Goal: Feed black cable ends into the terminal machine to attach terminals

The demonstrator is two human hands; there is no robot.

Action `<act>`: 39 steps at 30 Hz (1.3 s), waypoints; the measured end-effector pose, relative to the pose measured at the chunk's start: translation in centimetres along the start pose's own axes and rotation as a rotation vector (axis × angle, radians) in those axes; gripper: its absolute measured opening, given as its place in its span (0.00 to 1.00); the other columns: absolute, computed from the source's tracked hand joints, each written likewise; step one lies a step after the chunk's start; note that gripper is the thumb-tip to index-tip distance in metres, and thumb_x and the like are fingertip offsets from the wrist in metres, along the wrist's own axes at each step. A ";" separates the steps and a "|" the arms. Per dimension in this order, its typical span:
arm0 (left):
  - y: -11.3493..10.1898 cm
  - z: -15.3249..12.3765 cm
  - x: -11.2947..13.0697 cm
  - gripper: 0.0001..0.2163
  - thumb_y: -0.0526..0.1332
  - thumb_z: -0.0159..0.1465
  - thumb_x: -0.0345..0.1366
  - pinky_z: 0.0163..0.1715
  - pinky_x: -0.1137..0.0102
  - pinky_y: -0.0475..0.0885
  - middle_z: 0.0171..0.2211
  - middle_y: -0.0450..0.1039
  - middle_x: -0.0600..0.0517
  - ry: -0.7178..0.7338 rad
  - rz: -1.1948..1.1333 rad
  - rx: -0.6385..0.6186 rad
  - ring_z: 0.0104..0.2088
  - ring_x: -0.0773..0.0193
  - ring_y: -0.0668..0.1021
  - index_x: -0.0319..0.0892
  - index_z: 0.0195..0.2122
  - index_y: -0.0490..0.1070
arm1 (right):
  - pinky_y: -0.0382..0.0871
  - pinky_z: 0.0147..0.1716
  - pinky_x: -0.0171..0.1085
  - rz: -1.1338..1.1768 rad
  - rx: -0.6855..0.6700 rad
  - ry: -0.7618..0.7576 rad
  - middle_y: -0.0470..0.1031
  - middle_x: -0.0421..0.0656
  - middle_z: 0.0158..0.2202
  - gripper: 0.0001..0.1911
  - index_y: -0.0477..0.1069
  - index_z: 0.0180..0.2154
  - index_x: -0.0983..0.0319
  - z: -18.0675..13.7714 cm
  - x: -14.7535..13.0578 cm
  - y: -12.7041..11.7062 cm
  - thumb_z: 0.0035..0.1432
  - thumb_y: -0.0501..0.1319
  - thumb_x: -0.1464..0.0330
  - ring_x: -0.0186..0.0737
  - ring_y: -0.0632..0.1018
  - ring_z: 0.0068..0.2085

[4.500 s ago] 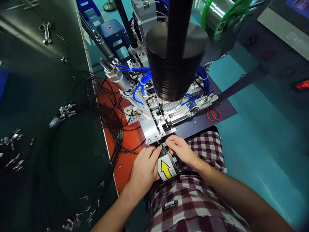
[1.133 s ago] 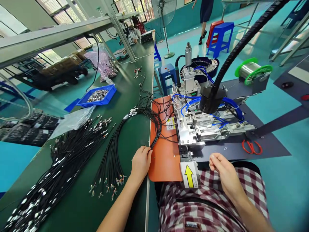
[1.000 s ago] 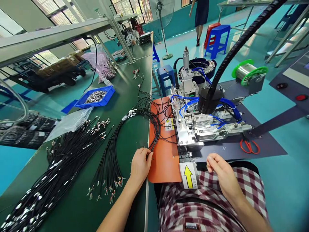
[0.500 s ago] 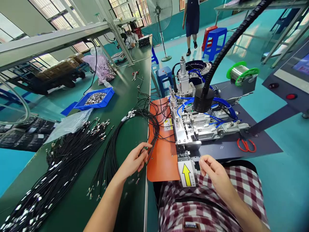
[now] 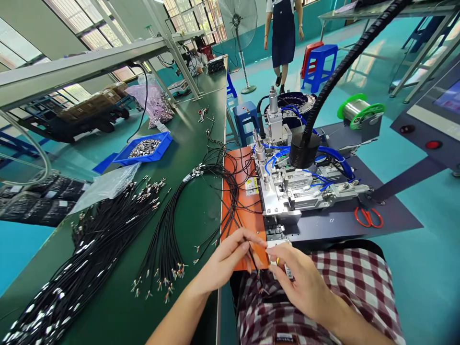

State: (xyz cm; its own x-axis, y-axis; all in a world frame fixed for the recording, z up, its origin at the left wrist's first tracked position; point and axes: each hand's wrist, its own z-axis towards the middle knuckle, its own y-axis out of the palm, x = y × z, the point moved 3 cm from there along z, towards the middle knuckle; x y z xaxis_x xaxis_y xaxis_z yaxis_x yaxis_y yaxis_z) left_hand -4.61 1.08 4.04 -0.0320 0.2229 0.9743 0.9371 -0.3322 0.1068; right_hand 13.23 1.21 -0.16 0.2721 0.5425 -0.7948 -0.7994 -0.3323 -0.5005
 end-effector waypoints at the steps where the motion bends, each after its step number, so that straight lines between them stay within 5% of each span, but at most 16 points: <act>1: 0.4 0.3 -0.4 0.12 0.52 0.68 0.41 0.27 0.71 0.74 0.43 0.74 0.43 -0.008 -0.066 -0.011 0.34 0.61 0.80 0.39 0.46 0.67 | 0.69 0.39 0.41 -0.037 0.018 -0.056 0.72 0.45 0.41 0.19 0.60 0.53 0.54 -0.1 0.1 0.1 0.62 0.54 0.75 0.40 0.75 0.38; 6: 1.5 1.5 -1.1 0.08 0.54 0.68 0.40 0.27 0.69 0.75 0.44 0.75 0.44 -0.010 -0.347 0.018 0.28 0.64 0.80 0.42 0.42 0.63 | 0.71 0.37 0.38 -0.111 0.057 -0.237 0.73 0.44 0.42 0.26 0.59 0.57 0.51 -0.2 0.6 0.1 0.60 0.55 0.78 0.38 0.76 0.37; 10: 1.7 1.6 -1.5 0.09 0.53 0.68 0.39 0.35 0.70 0.72 0.41 0.76 0.43 0.024 -0.247 0.085 0.31 0.65 0.79 0.40 0.43 0.63 | 0.68 0.30 0.36 -0.127 0.070 -0.264 0.75 0.42 0.36 0.19 0.69 0.50 0.52 0.0 0.3 -0.2 0.59 0.58 0.75 0.37 0.76 0.31; 13: 0.2 0.8 -3.2 0.16 0.52 0.69 0.40 0.37 0.67 0.72 0.44 0.73 0.45 0.096 0.033 0.258 0.34 0.64 0.78 0.45 0.56 0.55 | 0.70 0.32 0.37 0.046 0.178 -0.122 0.76 0.43 0.35 0.15 0.70 0.47 0.55 0.2 0.5 -1.0 0.61 0.56 0.76 0.39 0.77 0.34; 15: -1.8 0.0 -4.5 0.21 0.55 0.67 0.40 0.41 0.64 0.71 0.46 0.71 0.45 0.176 0.437 0.504 0.40 0.61 0.76 0.47 0.60 0.52 | 0.71 0.34 0.37 0.165 0.258 -0.007 0.76 0.44 0.35 0.13 0.69 0.45 0.56 0.1 0.9 -1.5 0.62 0.55 0.76 0.40 0.77 0.36; 17: -4.0 -0.6 -5.6 0.22 0.60 0.63 0.40 0.46 0.59 0.69 0.50 0.67 0.42 0.200 0.959 0.665 0.48 0.54 0.73 0.44 0.57 0.59 | 0.71 0.37 0.38 0.209 0.266 0.028 0.77 0.44 0.37 0.12 0.70 0.44 0.56 -0.1 1.0 -1.8 0.62 0.54 0.75 0.41 0.78 0.37; 21: -8.1 -1.0 -6.9 0.17 0.54 0.65 0.34 0.41 0.59 0.69 0.48 0.70 0.41 0.035 1.555 0.677 0.47 0.51 0.73 0.40 0.55 0.64 | 0.71 0.37 0.41 0.262 0.125 -0.084 0.77 0.44 0.35 0.15 0.69 0.50 0.54 -1.2 0.6 -2.3 0.65 0.52 0.73 0.42 0.77 0.36; 26: -11.2 -2.4 -6.2 0.15 0.50 0.64 0.27 0.37 0.62 0.69 0.40 0.73 0.44 -0.005 1.653 0.654 0.42 0.53 0.75 0.41 0.48 0.70 | 0.69 0.35 0.45 0.298 0.131 -0.075 0.74 0.44 0.29 0.14 0.70 0.46 0.53 -3.8 0.2 -4.2 0.68 0.47 0.66 0.44 0.76 0.33; 30: -8.5 -2.9 -4.2 0.14 0.52 0.65 0.30 0.44 0.60 0.68 0.45 0.70 0.41 0.159 1.570 0.743 0.47 0.52 0.72 0.39 0.50 0.68 | 0.68 0.32 0.40 0.463 0.035 0.104 0.72 0.42 0.27 0.14 0.71 0.38 0.56 -3.6 0.3 -3.5 0.68 0.47 0.65 0.40 0.73 0.29; 32: -5.1 -2.3 -2.9 0.15 0.54 0.65 0.32 0.50 0.59 0.65 0.49 0.68 0.41 0.381 1.477 0.645 0.51 0.53 0.70 0.41 0.53 0.65 | 0.67 0.28 0.36 0.612 -0.087 0.305 0.73 0.42 0.29 0.16 0.71 0.35 0.59 -2.7 0.8 -2.1 0.69 0.47 0.65 0.36 0.72 0.27; 34: -1.5 -1.3 -2.3 0.19 0.56 0.65 0.37 0.55 0.57 0.59 0.52 0.67 0.41 0.476 1.428 0.280 0.54 0.52 0.68 0.42 0.57 0.61 | 0.66 0.28 0.35 0.703 -0.112 0.377 0.72 0.42 0.29 0.16 0.71 0.34 0.60 -1.7 1.1 -1.2 0.68 0.49 0.63 0.34 0.72 0.27; 36: 0.9 -0.5 -2.2 0.17 0.54 0.66 0.38 0.55 0.57 0.59 0.45 0.72 0.45 0.452 1.370 -0.022 0.46 0.56 0.72 0.42 0.55 0.63 | 0.65 0.28 0.34 0.769 -0.093 0.410 0.72 0.42 0.29 0.17 0.71 0.34 0.61 -1.2 1.4 -0.7 0.68 0.49 0.61 0.34 0.71 0.27; 39: 1.5 -0.1 -2.7 0.11 0.47 0.69 0.34 0.38 0.65 0.65 0.29 0.71 0.51 0.345 1.333 -0.099 0.31 0.62 0.71 0.41 0.42 0.68 | 0.63 0.26 0.33 0.826 0.016 0.504 0.70 0.39 0.27 0.14 0.69 0.36 0.61 -1.4 2.2 -0.9 0.65 0.53 0.59 0.32 0.69 0.25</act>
State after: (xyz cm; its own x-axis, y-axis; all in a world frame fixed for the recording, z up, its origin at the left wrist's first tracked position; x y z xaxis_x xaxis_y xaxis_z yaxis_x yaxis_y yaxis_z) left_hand -3.17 -0.07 1.56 0.7642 -0.5434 0.3474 0.2987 -0.1792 -0.9374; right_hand 15.28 1.61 -1.96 -0.1835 -0.2535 -0.9498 -0.8480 -0.4478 0.2834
